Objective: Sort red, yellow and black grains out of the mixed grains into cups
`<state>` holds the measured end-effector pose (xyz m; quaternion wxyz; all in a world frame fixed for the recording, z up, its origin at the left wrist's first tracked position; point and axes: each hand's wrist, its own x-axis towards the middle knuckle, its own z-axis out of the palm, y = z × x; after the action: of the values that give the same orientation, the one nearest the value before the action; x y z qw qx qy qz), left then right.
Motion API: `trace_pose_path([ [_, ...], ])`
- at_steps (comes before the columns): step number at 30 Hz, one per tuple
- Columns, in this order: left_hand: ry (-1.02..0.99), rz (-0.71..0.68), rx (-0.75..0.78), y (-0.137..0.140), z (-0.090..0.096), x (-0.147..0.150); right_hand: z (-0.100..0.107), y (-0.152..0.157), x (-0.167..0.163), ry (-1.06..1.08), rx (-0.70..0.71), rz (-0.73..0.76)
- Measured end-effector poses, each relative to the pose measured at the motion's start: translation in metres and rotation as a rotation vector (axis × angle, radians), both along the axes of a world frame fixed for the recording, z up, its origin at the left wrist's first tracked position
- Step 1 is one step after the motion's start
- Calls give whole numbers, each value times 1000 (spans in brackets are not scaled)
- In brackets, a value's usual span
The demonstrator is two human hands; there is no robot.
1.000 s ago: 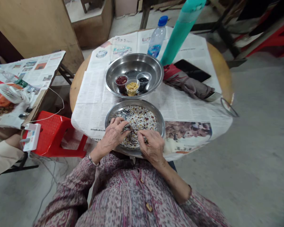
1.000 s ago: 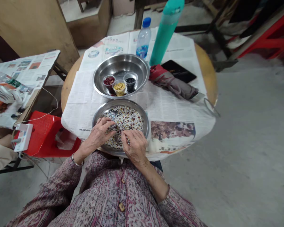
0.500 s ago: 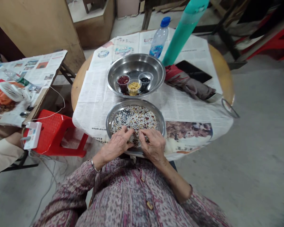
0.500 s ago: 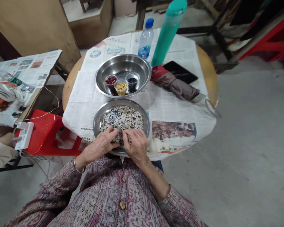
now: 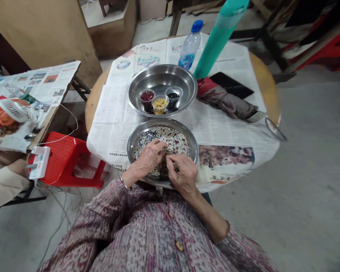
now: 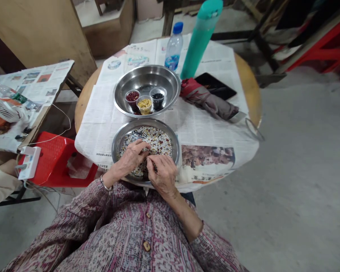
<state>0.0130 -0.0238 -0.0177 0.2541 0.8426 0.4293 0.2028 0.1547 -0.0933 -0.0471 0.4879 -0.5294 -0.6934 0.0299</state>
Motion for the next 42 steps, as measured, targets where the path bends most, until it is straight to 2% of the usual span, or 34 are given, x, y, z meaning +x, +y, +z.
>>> trace_pose_path([
  [5,2,53,100,5,3,-8,3,0,0,-21,-5,5],
  [10,157,55,133,-4,9,-27,4,0,-1,-20,-5,11],
  [14,320,1,30,-18,19,-32,4,0,-1,-24,5,3],
  [17,319,-66,-41,-26,23,-27,3,0,-1,-36,3,-2],
  [20,257,-113,-65,-24,19,-18,3,0,0,-42,-6,-3],
  [25,256,-139,-41,-2,5,-3,3,-1,0,-29,-7,1],
  [29,298,-32,96,15,1,-4,3,0,-1,-38,-11,-1],
  [34,293,141,214,24,-4,-29,2,0,-1,-42,-24,-9],
  [38,255,191,237,21,-8,-46,3,-1,-1,-48,-25,-15],
  [42,248,200,277,18,-5,-42,3,0,-1,-58,-7,-8],
])
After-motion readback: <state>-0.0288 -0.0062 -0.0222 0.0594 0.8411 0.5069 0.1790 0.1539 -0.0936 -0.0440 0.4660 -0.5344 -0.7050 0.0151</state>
